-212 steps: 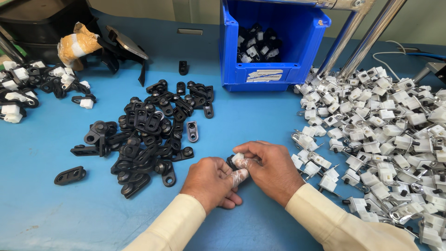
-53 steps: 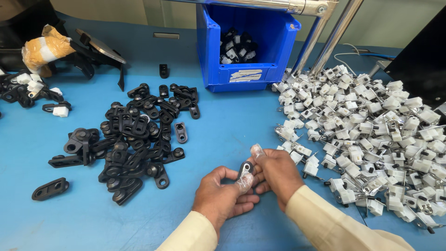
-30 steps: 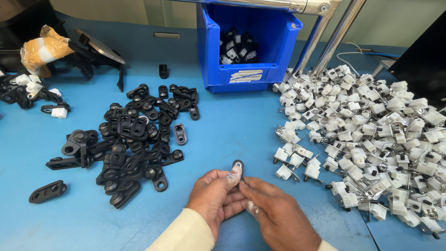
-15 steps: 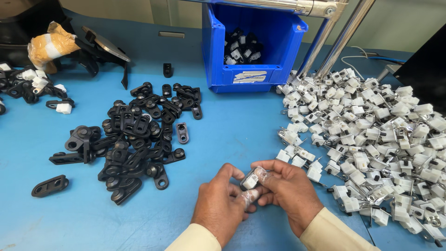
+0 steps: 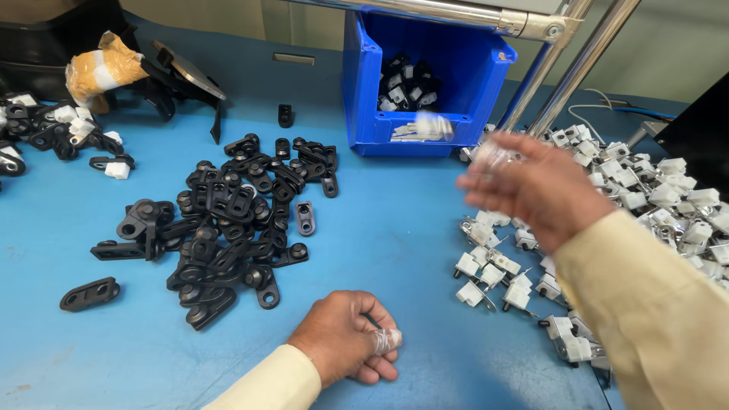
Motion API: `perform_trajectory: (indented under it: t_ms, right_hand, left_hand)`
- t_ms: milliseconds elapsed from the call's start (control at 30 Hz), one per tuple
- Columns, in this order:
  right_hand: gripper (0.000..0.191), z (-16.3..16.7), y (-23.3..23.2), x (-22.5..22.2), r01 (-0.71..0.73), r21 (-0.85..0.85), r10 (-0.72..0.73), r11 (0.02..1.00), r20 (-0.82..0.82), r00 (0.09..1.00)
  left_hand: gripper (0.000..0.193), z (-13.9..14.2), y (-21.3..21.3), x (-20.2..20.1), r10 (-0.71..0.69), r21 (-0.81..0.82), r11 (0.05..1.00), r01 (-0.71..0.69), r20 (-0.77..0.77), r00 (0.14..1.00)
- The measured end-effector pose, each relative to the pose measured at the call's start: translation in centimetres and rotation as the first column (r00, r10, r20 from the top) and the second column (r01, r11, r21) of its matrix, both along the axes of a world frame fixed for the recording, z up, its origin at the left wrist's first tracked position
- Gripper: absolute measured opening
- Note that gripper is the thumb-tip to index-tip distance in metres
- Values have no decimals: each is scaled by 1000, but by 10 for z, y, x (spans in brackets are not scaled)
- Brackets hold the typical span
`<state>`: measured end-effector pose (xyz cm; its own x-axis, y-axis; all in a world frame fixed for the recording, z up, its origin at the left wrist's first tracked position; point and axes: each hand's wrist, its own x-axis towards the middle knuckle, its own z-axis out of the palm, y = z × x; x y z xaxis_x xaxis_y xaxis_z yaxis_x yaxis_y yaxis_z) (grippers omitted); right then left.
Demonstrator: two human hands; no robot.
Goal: The person sits at a workbench assembling small clamp components. They pick a black link-shaped part from a pile, insert a white plastic piece with a screw into it, press the parts together, and place the assembled unit into a blue bin, repeating this cycle continuously.
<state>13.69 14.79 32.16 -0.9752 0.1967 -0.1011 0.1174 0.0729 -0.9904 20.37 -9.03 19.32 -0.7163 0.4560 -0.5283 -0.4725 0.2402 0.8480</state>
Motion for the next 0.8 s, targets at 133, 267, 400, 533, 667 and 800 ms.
perform_trajectory:
  t_ms: [133,267,400,533,667,800]
  right_hand:
    - [30,-6,14,3,19,409,-33,912,27,999]
    - [27,-54,13,38,-34,892,134,451,-29,991]
    - [26,-78,3,51,-31,996,231,86,10,973]
    - [23,-76,-1,53,-72,973,170,219,35,985]
    - [25,-73,-2,53,-194,958,29,211,192,981]
    - [39,-75,-2,56,-40,907,121,418,-12,993]
  left_hand:
    - [15,8,0,3,13,-3,1000,-13,-11,1000]
    - [14,12,-2,1,59,-3,998,-60,-32,998]
    - [11,25,-16,-30,221,-192,928,-320,-407,886]
    - [22,43,-44,-70,70,-414,664,-623,-794,603]
    - [38,50,-48,-98,-238,-694,490,-528,-689,685]
    - [36,46,-47,-97,-398,-750,407,-522,-659,638]
